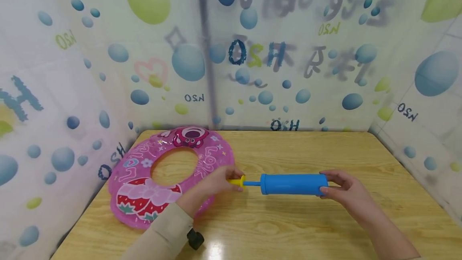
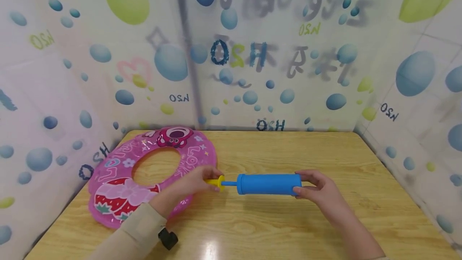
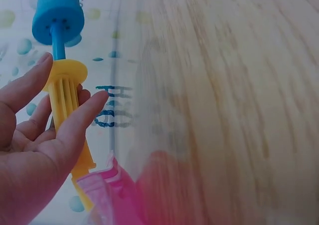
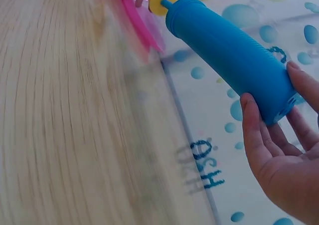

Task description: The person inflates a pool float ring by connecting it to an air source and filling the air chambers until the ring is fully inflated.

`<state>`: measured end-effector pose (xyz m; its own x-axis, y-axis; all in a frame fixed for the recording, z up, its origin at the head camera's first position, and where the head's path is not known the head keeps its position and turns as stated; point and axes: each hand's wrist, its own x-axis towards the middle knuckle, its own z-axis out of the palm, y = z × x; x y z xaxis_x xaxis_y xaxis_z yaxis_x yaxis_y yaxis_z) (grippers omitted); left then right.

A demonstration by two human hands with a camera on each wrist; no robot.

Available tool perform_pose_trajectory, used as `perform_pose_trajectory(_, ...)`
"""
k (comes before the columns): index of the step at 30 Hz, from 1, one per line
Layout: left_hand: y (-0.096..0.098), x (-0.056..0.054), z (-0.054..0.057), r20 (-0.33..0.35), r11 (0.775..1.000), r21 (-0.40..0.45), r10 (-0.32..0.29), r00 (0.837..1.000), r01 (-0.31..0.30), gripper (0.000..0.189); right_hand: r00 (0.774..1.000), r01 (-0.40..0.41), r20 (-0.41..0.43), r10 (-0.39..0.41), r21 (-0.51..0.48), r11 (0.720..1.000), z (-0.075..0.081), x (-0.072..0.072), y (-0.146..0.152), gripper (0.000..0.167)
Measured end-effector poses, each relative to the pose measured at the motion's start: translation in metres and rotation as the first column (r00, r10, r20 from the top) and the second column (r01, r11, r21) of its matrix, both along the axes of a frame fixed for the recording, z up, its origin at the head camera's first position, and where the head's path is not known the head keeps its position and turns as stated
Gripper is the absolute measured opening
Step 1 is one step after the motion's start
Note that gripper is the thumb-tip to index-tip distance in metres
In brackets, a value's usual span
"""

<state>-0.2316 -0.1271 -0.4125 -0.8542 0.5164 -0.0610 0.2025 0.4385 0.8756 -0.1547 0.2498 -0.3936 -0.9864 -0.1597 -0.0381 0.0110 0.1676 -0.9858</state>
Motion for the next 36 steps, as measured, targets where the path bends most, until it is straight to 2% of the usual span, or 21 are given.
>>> perform_pose_trajectory(4, 0.003, 0.002, -0.002, 0.013, 1.0, 0.013, -0.023, 1.0, 0.023, 0.033, 1.0, -0.002, 0.006, 0.002, 0.008, 1.0, -0.002, -0.005, -0.019, 0.058)
perform_pose_trajectory(8, 0.005, 0.003, -0.003, 0.014, 0.999, 0.019, -0.045, 0.999, 0.045, 0.038, 1.0, -0.004, 0.014, 0.004, 0.001, 1.0, -0.003, -0.009, -0.033, 0.062)
perform_pose_trajectory(15, 0.007, 0.005, -0.001, 0.028, 1.0, 0.019, -0.017, 0.999, 0.017, 0.041, 0.999, 0.025, -0.032, -0.024, 0.025, 0.999, -0.001, -0.01, -0.039, 0.06)
perform_pose_trajectory(22, 0.004, 0.006, 0.004, 0.041, 0.999, 0.038, 0.021, 0.999, -0.022, 0.04, 0.996, 0.045, -0.076, -0.04, 0.065, 0.997, 0.013, -0.006, -0.024, 0.057)
perform_pose_trajectory(28, 0.0, 0.004, 0.002, 0.01, 0.999, 0.007, 0.039, 0.999, -0.039, 0.04, 0.992, 0.049, -0.115, -0.046, 0.023, 0.999, 0.015, 0.001, 0.0, 0.045)
perform_pose_trajectory(36, -0.011, 0.004, 0.001, -0.012, 0.998, -0.043, 0.045, 0.999, -0.046, 0.039, 0.997, 0.06, -0.045, -0.063, -0.065, 0.996, 0.011, 0.01, 0.029, 0.038)
